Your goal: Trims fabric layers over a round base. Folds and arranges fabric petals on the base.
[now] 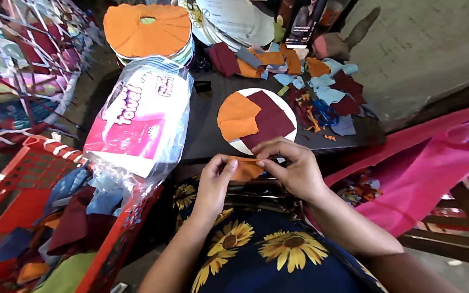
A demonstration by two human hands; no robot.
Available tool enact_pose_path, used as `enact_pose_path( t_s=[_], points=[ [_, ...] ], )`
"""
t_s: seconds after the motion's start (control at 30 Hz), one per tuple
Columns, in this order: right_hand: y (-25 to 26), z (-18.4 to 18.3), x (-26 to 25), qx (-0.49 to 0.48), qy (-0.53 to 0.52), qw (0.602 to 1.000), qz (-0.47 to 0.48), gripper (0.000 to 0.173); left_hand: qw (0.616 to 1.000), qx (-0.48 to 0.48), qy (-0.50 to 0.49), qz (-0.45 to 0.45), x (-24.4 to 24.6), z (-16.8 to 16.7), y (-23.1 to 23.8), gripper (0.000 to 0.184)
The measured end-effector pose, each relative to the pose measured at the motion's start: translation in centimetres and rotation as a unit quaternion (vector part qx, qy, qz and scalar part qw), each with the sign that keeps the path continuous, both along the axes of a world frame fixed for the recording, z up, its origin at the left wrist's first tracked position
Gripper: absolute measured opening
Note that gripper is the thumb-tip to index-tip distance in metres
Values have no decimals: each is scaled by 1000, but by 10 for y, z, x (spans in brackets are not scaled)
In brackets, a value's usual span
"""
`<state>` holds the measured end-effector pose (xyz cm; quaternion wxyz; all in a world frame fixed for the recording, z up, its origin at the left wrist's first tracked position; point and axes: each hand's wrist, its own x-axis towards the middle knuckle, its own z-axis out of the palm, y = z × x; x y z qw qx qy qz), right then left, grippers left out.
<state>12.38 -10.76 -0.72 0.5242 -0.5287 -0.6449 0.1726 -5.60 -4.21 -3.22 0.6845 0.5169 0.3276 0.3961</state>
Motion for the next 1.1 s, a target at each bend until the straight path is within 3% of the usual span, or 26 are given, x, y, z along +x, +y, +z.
enact_pose_path(
  t_s=[0.1, 0.27, 0.37, 0.43, 0.53, 0.67, 0.93, 1.1],
  points=[
    [-2, 5, 3, 20, -29, 998, 46, 4, 996, -17, -62, 63, -2, 2, 1, 15],
    [-2, 19, 4, -22, -117, 991, 64, 12, 988, 76, -59, 117, -13, 1, 4, 19],
    [0, 26, 0, -45, -159, 983, 82, 17, 987, 142, 3, 76, -18, 4, 2, 19],
    [2, 26, -4, -41, -155, 983, 88, 16, 977, 208, 56, 4, -21, 3, 0, 22],
    [4, 24, -5, -26, -109, 991, 79, 13, 954, 263, 116, -81, -18, 4, -5, 42],
    [4, 21, 3, -32, -52, 997, 41, 9, 928, 304, 211, -38, -14, 7, -8, 23],
    [10, 11, 15, -78, -20, 995, -56, 10, 892, 354, 275, 52, -8, 10, -3, 24],
    [24, 10, 15, -91, -34, 991, -93, 11, 862, 364, 347, 67, 0, 23, 7, 14]
  ],
)
